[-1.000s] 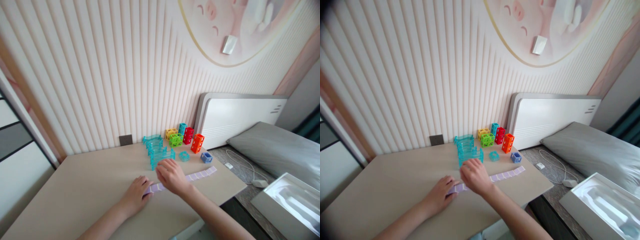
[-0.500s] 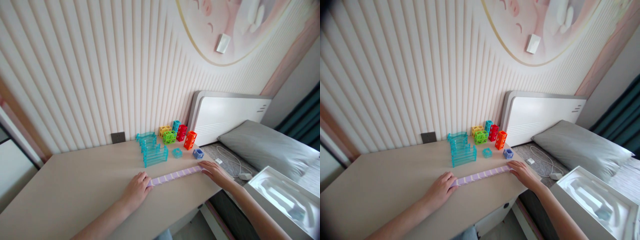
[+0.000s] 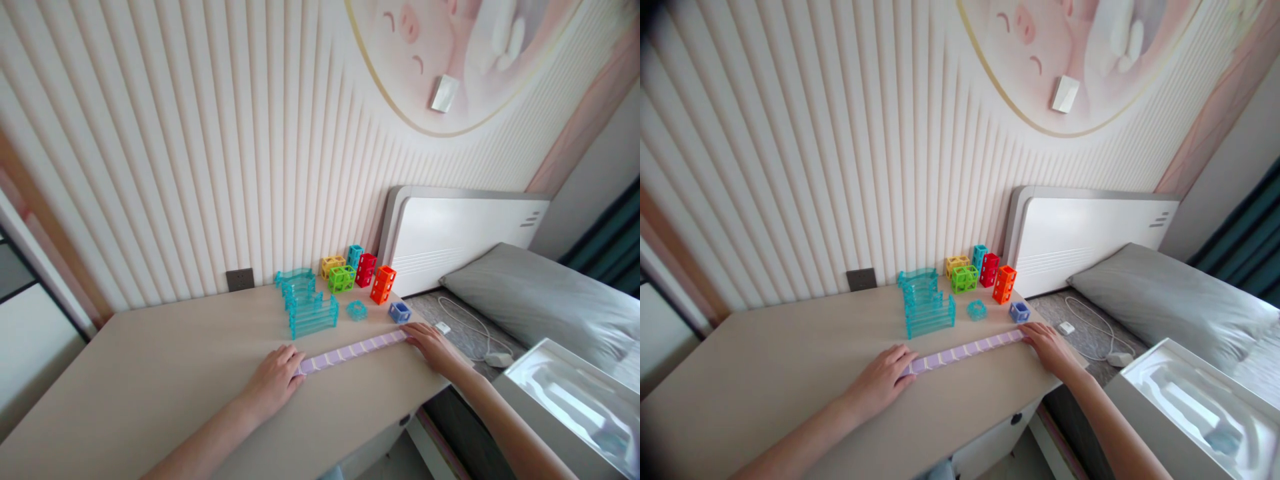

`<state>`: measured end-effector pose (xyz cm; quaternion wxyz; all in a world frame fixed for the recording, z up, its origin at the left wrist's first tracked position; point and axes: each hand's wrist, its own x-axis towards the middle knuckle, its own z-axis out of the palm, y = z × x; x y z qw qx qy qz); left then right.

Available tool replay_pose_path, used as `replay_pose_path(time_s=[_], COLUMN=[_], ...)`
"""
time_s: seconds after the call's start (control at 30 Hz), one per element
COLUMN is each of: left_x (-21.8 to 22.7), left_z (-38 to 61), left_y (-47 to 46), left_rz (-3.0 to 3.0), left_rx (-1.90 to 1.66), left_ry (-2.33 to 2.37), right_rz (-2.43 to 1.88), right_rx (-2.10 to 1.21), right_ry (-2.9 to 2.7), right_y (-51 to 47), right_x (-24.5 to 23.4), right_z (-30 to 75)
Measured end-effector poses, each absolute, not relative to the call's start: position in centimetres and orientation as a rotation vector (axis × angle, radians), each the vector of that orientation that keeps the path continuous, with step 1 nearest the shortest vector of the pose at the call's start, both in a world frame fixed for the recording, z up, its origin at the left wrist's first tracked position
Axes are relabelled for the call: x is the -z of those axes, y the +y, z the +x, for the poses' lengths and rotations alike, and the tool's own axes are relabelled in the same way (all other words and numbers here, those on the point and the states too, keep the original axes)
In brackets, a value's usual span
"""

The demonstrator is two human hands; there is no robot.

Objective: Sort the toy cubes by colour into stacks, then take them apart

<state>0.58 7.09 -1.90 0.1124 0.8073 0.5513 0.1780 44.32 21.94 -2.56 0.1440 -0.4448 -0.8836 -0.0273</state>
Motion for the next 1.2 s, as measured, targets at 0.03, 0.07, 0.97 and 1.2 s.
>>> replay_pose_path(time_s=[0.03, 0.07, 0.97, 1.2], left_x=[1.9, 1.9, 2.9, 2.1], left_z=[0.3, 0.1, -2.4, -6.2], left_y=[7.1, 7.1, 4.2, 3.8], left_rz=[2.371, 2.372, 2.345, 2.428], left_rx=[-0.522, -0.521, -0.567, -0.779], left_ry=[1.622, 1.632, 1.706, 1.741], right_rz=[-1.278, -1.268, -0.917, -0.149], right_rx=[0.085, 0.092, 0.343, 0.224], right_ry=[-2.535, -2.529, -2.26, -2.478], right_y=[22.2, 22.4, 20.4, 14.1], right_x=[2.8, 2.9, -1.6, -3.7], right_z=[44.6, 44.8, 32.4, 14.2])
